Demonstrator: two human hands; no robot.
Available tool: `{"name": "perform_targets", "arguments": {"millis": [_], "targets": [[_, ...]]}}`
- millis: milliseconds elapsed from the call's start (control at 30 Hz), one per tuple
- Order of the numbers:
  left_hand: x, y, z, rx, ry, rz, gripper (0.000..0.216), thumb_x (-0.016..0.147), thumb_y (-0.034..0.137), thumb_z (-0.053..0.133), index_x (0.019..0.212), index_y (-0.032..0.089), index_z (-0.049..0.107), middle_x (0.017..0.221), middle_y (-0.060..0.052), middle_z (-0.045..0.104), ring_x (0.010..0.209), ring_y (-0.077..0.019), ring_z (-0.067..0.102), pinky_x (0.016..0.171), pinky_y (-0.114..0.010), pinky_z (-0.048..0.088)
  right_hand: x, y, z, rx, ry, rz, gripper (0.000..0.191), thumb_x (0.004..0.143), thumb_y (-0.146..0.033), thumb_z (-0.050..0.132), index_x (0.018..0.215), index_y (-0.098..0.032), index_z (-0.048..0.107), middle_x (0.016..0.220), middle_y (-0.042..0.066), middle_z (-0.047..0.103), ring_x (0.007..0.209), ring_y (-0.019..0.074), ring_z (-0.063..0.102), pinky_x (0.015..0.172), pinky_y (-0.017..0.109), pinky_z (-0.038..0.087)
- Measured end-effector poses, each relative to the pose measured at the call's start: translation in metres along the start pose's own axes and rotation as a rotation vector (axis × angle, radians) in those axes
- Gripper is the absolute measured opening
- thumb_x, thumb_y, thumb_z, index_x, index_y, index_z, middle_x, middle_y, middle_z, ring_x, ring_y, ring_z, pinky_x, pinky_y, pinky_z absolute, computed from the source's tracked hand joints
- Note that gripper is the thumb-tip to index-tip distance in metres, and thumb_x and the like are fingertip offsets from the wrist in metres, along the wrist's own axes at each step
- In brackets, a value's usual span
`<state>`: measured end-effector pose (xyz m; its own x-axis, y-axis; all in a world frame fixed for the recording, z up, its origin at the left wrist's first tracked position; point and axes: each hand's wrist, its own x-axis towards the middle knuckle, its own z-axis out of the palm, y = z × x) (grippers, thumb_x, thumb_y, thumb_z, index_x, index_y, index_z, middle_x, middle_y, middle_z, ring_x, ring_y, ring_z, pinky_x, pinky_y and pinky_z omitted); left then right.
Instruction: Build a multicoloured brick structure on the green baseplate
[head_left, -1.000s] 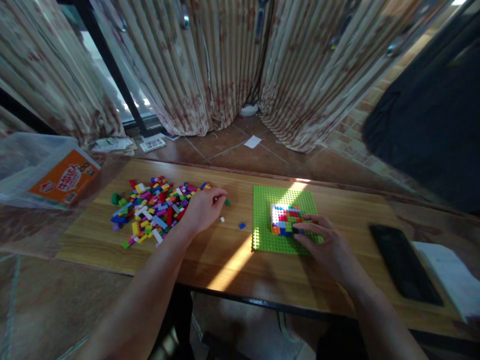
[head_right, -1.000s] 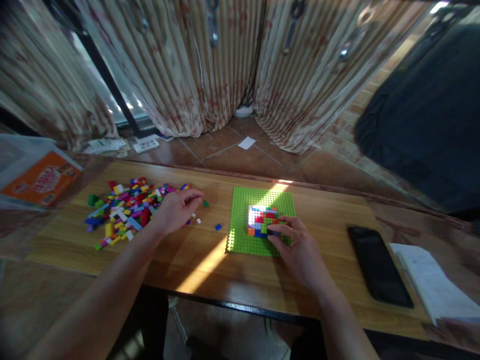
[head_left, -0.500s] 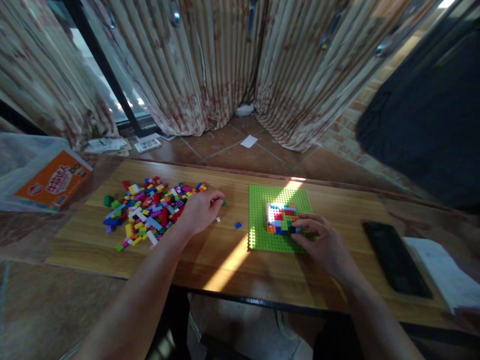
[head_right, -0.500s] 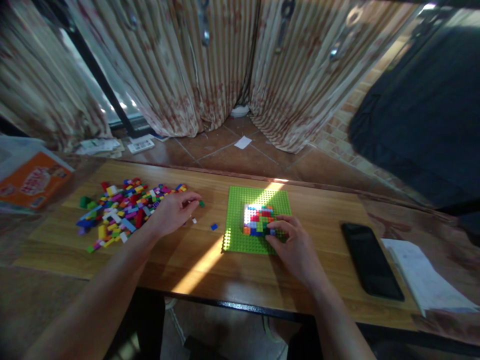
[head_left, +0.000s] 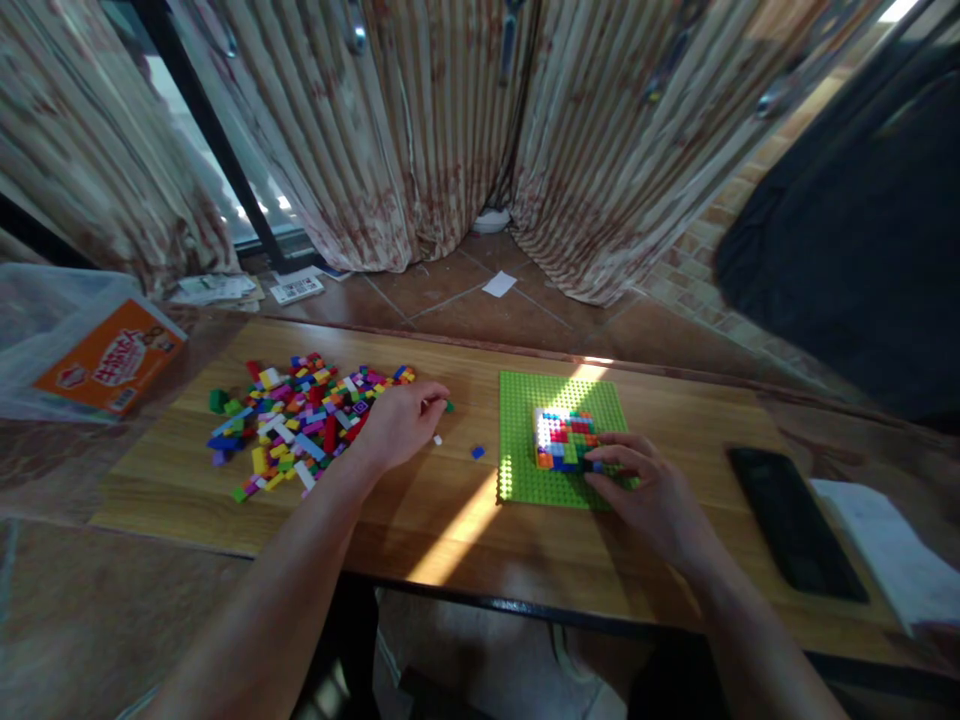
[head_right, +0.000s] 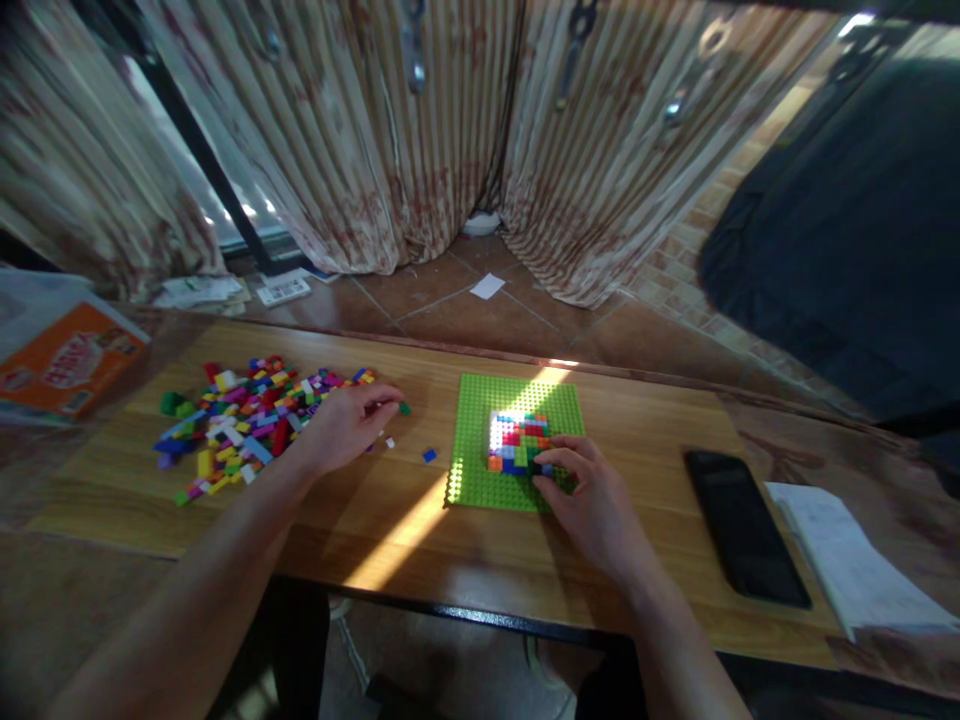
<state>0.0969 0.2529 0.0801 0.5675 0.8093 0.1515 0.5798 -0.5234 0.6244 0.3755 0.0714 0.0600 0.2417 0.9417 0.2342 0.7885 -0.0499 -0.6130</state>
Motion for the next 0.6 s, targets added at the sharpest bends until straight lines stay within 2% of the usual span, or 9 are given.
{"name": "perform_targets", "arguments": {"millis": [100, 233, 400, 600], "targets": [[0.0002, -0.0006, 0.0004, 0.011, -0.007, 0.000, 0.025, 0.087, 0.024, 0.049, 0.098, 0.017, 0.071, 0.091, -0.005, 0.075, 0.078, -0.0172, 0.067, 0.072, -0.028, 0.050, 0.0012, -0.0005, 0.0011, 0.024, 0.009, 0.018, 0.018, 0.079, -0.036, 0.066, 0.089, -0.022, 0.071, 0.110, 0.008, 0.064, 0.094, 0.0223, 0.066, 0.079, 0.040, 0.056], [0.0003, -0.0023, 0.0020, 0.022, -0.005, 0.005, 0.025, 0.087, 0.023, 0.049, 0.098, 0.016, 0.071, 0.091, -0.005, 0.074, 0.077, -0.0172, 0.066, 0.072, -0.028, 0.049, 0.0031, -0.0020, 0.0033, 0.071, 0.038, 0.060, 0.019, 0.079, -0.037, 0.066, 0.086, -0.020, 0.071, 0.109, 0.009, 0.065, 0.087, 0.0208, 0.067, 0.070, 0.036, 0.057], [-0.0002, -0.0026, 0.0025, 0.009, -0.008, 0.002, 0.025, 0.088, 0.023, 0.049, 0.098, 0.016, 0.071, 0.090, -0.005, 0.074, 0.077, -0.0168, 0.066, 0.072, -0.028, 0.049, 0.0042, -0.0022, 0.0015, 0.098, 0.031, 0.081, 0.022, 0.077, -0.040, 0.067, 0.085, -0.019, 0.071, 0.107, 0.009, 0.065, 0.085, 0.0205, 0.067, 0.070, 0.036, 0.057], [-0.0002, -0.0024, -0.0002, 0.022, -0.009, -0.002, 0.025, 0.088, 0.024, 0.049, 0.098, 0.017, 0.071, 0.092, -0.005, 0.074, 0.077, -0.0172, 0.066, 0.073, -0.028, 0.050, 0.0064, 0.0005, -0.0025, 0.110, 0.017, 0.181, 0.028, 0.079, -0.046, 0.067, 0.084, -0.019, 0.070, 0.103, 0.009, 0.067, 0.082, 0.0194, 0.067, 0.069, 0.034, 0.056]]}}
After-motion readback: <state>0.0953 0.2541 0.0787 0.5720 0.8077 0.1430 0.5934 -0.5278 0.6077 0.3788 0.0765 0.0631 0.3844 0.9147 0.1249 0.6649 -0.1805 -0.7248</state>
